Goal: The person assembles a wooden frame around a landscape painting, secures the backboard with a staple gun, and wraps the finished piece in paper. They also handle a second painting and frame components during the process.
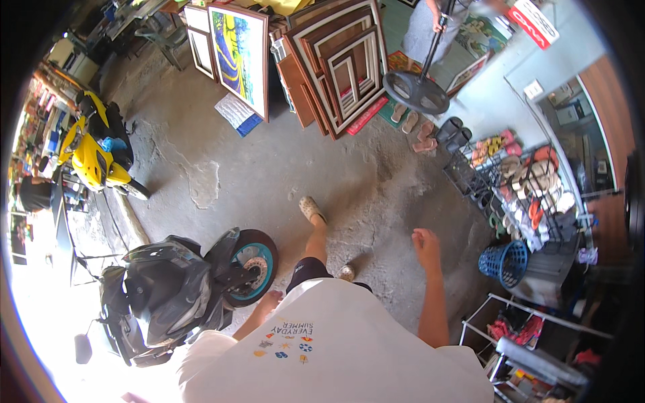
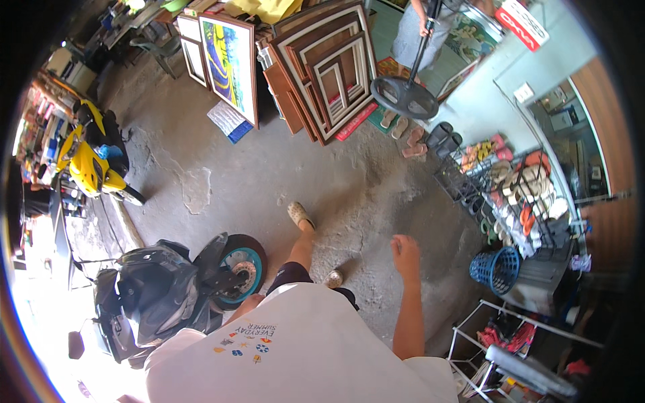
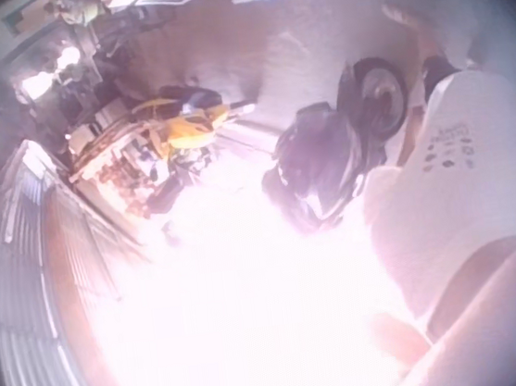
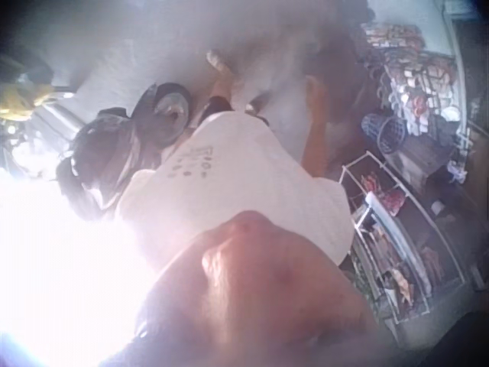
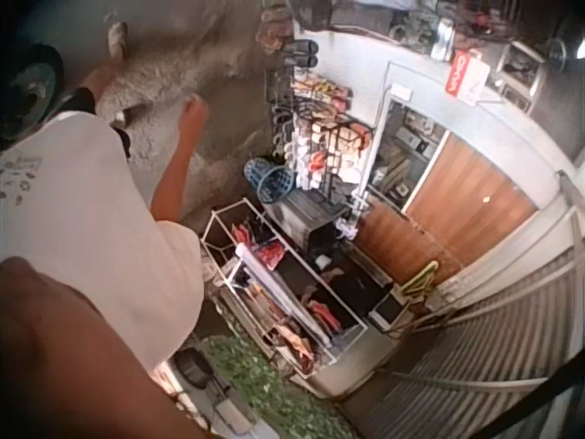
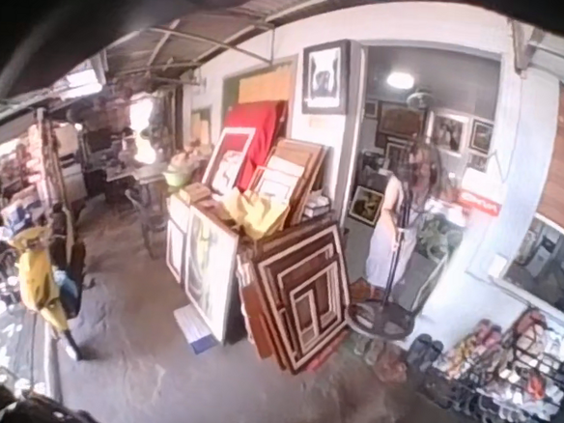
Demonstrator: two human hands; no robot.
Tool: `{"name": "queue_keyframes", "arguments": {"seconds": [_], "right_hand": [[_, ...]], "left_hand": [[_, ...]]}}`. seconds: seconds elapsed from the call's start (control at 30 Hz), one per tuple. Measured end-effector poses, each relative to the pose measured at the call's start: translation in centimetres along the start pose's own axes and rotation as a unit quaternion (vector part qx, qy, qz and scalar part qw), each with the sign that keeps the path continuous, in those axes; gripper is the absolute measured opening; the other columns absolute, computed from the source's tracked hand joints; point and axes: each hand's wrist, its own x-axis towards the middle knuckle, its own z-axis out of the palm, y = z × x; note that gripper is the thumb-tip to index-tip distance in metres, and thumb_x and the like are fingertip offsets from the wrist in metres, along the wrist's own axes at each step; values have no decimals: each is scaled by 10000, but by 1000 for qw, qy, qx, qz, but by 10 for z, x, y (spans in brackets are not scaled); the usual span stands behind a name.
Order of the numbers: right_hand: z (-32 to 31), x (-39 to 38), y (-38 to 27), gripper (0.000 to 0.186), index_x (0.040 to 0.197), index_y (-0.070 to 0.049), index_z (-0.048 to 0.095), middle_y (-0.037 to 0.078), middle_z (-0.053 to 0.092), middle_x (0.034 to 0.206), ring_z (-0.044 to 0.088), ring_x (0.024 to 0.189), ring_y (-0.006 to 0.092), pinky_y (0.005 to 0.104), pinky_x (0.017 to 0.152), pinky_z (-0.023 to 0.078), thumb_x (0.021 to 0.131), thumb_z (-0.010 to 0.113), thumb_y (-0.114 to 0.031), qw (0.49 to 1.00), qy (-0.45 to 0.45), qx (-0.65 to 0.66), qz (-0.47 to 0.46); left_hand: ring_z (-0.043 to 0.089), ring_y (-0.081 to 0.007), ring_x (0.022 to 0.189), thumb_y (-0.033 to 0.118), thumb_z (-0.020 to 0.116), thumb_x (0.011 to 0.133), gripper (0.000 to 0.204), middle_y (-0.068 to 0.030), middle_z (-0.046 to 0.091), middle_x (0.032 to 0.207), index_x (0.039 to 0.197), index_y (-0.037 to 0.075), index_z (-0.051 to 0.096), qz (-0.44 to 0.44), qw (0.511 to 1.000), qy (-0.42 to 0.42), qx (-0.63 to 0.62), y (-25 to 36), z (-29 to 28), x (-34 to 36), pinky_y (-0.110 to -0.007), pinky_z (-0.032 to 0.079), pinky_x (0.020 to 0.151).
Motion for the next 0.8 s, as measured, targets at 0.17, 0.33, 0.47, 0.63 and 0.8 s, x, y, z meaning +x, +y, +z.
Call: {"name": "queue_keyframes", "arguments": {"seconds": [0.17, 0.33, 0.47, 0.63, 0.8], "right_hand": [[29, 99, -30, 244, 1095, -29, 651, 155, 677, 1042, 656, 922, 308, 393, 836, 509, 969, 610, -235, 997, -70, 13, 21], [80, 159, -24, 276, 1150, -35, 616, 142, 672, 1026, 657, 903, 278, 375, 821, 511, 968, 621, -243, 985, -145, 63, 67], [96, 233, -46, 320, 1218, -55, 545, 125, 661, 979, 656, 870, 240, 370, 786, 518, 968, 628, -236, 980, -136, 95, 111], [135, 353, -35, 350, 1237, -79, 467, 92, 646, 949, 641, 816, 164, 305, 722, 513, 982, 617, -267, 954, -71, 253, 143], [188, 515, -62, 400, 1262, -88, 408, 73, 633, 927, 623, 753, 120, 268, 632, 481, 985, 623, -282, 893, -30, 415, 171]], "left_hand": [[676, -208, 740, 345, 548, 975, 340, -108, 706, 893, 1088, 40, 647, 15, 977, -80, 196, -16, -65, 114, -350, 535, 632], [670, -246, 715, 312, 557, 974, 316, -123, 696, 813, 993, 12, 654, -61, 991, 103, -67, 10, -174, 244, -396, 527, 649], [686, -267, 795, 391, 566, 967, 406, -131, 712, 844, 1045, 10, 683, -161, 942, 226, -190, 124, -308, 340, -384, 523, 714], [698, -279, 929, 362, 568, 979, 369, -148, 726, 975, 1115, 34, 671, -10, 948, 298, -111, 242, -433, 430, -382, 527, 788], [697, -277, 975, 270, 573, 988, 294, -154, 716, 1050, 1146, 38, 660, 95, 936, 325, -99, 366, -511, 498, -387, 528, 833]]}}
